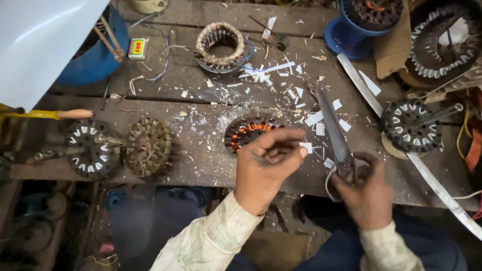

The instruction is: The person cuts small strips of white insulating paper using scissors and inserts them into the slots of a copper-wound motor rotor. The person repeats this process, cutting and placing paper into the rotor slots to insulate the windings.

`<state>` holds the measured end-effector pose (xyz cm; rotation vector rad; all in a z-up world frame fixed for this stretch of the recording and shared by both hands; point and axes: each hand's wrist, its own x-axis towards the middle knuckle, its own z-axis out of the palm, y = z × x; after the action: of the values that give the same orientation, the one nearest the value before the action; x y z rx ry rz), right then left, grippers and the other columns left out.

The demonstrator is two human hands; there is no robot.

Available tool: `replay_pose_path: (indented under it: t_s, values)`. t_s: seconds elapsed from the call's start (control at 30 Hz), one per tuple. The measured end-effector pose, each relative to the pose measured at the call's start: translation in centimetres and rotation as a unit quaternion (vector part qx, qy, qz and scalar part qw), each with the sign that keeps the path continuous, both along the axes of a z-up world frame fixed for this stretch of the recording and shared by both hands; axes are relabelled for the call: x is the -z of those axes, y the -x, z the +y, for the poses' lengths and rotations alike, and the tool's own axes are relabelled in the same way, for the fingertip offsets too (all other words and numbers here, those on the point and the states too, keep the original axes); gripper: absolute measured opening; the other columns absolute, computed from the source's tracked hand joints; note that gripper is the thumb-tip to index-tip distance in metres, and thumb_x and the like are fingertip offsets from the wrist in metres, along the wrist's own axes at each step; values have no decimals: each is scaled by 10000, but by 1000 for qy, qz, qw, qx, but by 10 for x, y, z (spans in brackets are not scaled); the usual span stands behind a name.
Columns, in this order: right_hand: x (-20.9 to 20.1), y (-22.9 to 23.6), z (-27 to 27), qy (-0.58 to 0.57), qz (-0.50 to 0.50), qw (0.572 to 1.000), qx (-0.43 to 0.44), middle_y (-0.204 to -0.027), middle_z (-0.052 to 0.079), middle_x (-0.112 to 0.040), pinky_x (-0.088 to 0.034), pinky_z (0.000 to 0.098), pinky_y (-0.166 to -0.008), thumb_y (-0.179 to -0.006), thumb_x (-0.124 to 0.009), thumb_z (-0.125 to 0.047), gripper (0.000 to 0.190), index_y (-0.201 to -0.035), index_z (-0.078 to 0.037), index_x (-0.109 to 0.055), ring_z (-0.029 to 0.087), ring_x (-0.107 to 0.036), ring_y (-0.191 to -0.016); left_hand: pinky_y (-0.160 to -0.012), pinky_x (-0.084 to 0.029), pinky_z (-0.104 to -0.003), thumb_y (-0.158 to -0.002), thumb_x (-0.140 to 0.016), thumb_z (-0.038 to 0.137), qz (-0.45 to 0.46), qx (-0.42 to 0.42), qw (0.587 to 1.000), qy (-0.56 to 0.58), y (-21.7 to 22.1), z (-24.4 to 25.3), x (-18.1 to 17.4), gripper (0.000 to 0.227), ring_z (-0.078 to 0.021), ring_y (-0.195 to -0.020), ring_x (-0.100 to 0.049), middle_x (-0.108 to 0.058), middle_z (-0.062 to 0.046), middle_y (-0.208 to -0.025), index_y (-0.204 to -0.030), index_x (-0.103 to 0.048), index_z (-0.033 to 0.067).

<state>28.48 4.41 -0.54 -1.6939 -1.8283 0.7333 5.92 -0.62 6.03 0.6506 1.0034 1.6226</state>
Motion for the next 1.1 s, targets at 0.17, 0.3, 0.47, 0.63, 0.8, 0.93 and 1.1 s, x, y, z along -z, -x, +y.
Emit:
replay_pose_path:
  t_s: [0.17, 0.3, 0.47, 0.63, 0.8, 0.93, 1.1]
  values:
    - [-7, 20, 53, -88, -236, 962, -109, -952, 217, -718, -539, 490, -718, -835, -840, -384, 556, -1264, -93, -641, 402, -688, -832, -698, -520, -218, -931, -745, 49, 69, 42, 997, 17, -2, -9, 1, 171, -60, -800, -629, -746, -25, -980, -1096, -773, 15]
    - [-4, 36, 64, -224, -255, 927, -157, -1063, 210, -691, -546, 487, -745, -783, -825, -343, 535, -1249, -108, -708, 410, -669, -878, -778, -554, -256, -953, -716, 36, 187, 65, 978, -61, -12, -28, 6, 171, -129, -894, -685, -730, -49, -1028, -1109, -771, 81]
    - [-25, 49, 39, -263, -245, 923, -138, -1074, 187, -694, -536, 463, -828, -841, -835, -236, 432, -1219, -55, -733, 411, -678, -943, -771, -557, -314, -953, -706, 7, 300, 45, 951, -66, 1, -39, 17, 220, -246, -848, -696, -701, -107, -985, -1125, -766, 131]
    - [-42, 63, -22, -110, 89, 970, -198, -1073, 143, -753, -574, 297, -898, -939, -715, -34, 180, -1117, -8, -727, 220, -747, -936, -792, -596, -289, -954, -692, 17, 272, -25, 962, -28, 23, -41, 18, 194, -211, -915, -753, -748, -107, -1061, -1129, -750, 78]
    - [-31, 76, -40, -133, 128, 966, -183, -1045, 164, -738, -578, 288, -875, -865, -765, 51, 197, -1056, 43, -716, 188, -733, -975, -796, -633, -263, -949, -710, 82, 156, 14, 987, 42, 31, -41, 14, 209, -172, -927, -772, -765, -87, -1069, -1157, -722, 59]
    - [-24, 75, -44, -83, 282, 949, -109, -1071, 150, -731, -597, 277, -891, -850, -772, 40, 247, -1086, 29, -700, 157, -729, -992, -831, -620, -270, -975, -736, 94, 225, 10, 974, -13, 29, -43, 16, 127, -169, -944, -761, -768, -100, -1072, -1086, -757, 36]
    - [-28, 64, -40, -166, 112, 963, -178, -1054, 151, -739, -581, 265, -748, -786, -819, 20, 298, -1053, -15, -691, 183, -744, -913, -791, -606, -253, -946, -754, 77, 171, 54, 984, -14, 25, -41, 24, 129, -146, -877, -737, -750, -100, -1012, -1042, -749, -9]
